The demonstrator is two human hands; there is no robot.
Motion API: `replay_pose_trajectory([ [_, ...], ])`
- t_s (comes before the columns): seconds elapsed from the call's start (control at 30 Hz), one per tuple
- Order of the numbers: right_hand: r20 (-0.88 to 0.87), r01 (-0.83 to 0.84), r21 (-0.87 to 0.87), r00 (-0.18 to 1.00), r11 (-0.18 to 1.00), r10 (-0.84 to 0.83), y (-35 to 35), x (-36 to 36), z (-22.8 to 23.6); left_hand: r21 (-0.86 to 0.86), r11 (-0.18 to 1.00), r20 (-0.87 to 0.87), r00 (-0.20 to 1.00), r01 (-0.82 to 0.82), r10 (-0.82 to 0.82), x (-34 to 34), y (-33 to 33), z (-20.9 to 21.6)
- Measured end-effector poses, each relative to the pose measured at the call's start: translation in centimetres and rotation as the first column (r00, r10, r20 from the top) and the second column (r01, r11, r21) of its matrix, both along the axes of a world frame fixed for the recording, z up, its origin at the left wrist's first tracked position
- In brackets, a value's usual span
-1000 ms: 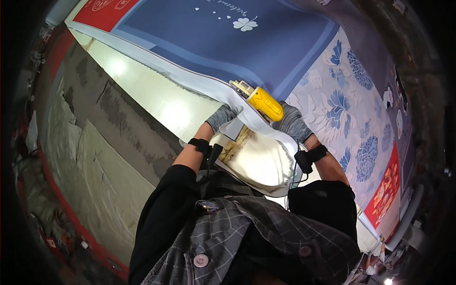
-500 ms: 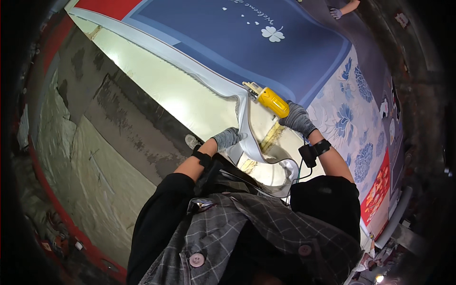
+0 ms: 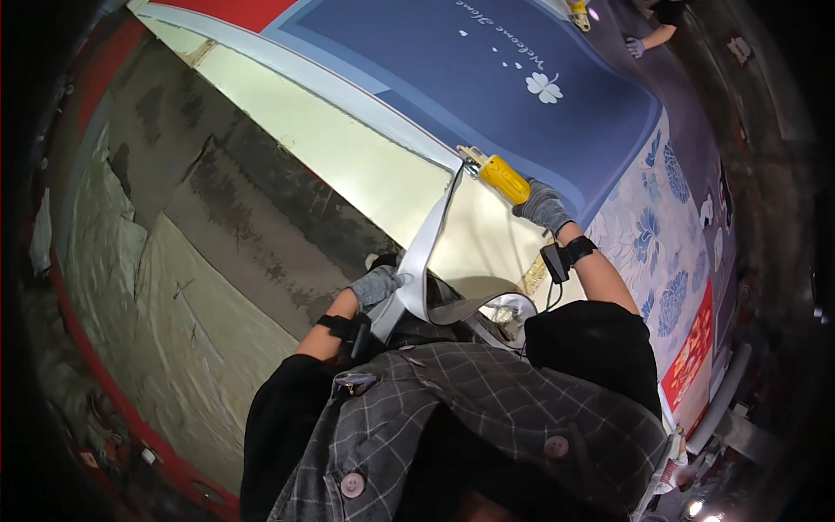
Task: Using a handheld electric cutter to trim the edges and cut specific shapes out of plastic or foam mats on a large production table.
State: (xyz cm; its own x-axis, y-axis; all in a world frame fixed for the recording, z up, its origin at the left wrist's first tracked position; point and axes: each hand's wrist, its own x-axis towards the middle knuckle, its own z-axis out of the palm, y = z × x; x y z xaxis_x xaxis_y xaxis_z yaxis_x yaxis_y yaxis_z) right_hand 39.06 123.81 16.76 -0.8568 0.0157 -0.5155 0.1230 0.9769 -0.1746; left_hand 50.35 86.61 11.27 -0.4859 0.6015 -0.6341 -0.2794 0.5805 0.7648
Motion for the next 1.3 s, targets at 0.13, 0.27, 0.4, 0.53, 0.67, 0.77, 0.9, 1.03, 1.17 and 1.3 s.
replay_pose_trajectory([
  [0.13, -0.098, -0.009, -0.125, 0.995, 0.992, -0.003, -1.9, -2.4, -4.2, -0.197, 0.969, -0.068, 0.988, -0.151, 0.14, 1.2, -7.1, 0.0],
  [0.27, -0.035, 0.027, -0.18, 0.999, 0.983, -0.034, -6.1, -5.8, -3.8, -0.109, 0.897, 0.123, 0.889, -0.429, 0.44, 3.0, -14.7, -0.8],
  [0.4, -0.03, -0.031, -0.139, 0.999, 0.99, 0.027, -8.8, -9.5, -4.0, -0.085, 0.621, 0.227, 0.592, -0.779, 0.774, 4.0, -20.9, 1.1],
  [0.53, -0.065, -0.021, -0.198, 0.998, 0.98, 0.008, -12.0, -12.9, -4.9, -0.059, 0.46, 0.144, 0.448, -0.886, 0.882, 4.0, -26.6, 0.5],
  [0.67, -0.048, 0.036, -0.292, 0.997, 0.956, -0.053, -15.8, -16.2, -5.3, -0.124, 0.287, 0.084, 0.278, -0.95, 0.957, 4.2, -34.8, -0.6],
  [0.77, -0.08, -0.011, -0.264, 0.997, 0.964, -0.011, -18.8, -19.2, -4.8, -0.12, 0.124, 0.013, 0.123, -0.985, 0.992, 3.6, -40.4, -1.5],
  [0.9, 0.0, -0.052, -0.221, 0.999, 0.974, 0.053, -24.3, -23.5, -5.6, -0.104, -0.239, 0.101, -0.249, -0.965, 0.963, 7.1, -49.2, -3.2],
  [1.03, -0.047, -0.013, -0.28, 0.999, 0.96, 0.0, -27.5, -27.0, -6.3, 0.009, -0.423, 0.22, -0.411, -0.906, 0.885, 5.3, -54.5, -2.4],
  [1.17, -0.052, -0.035, -0.3, 0.998, 0.953, 0.021, -32.9, -31.0, -6.3, -0.088, -0.383, 0.179, -0.393, -0.919, 0.902, 9.0, -60.2, -1.0],
  [1.3, -0.034, -0.038, -0.309, 0.999, 0.95, 0.029, -36.7, -34.8, -6.3, -0.13, -0.527, 0.13, -0.541, -0.84, 0.831, 8.0, -63.3, 0.2],
])
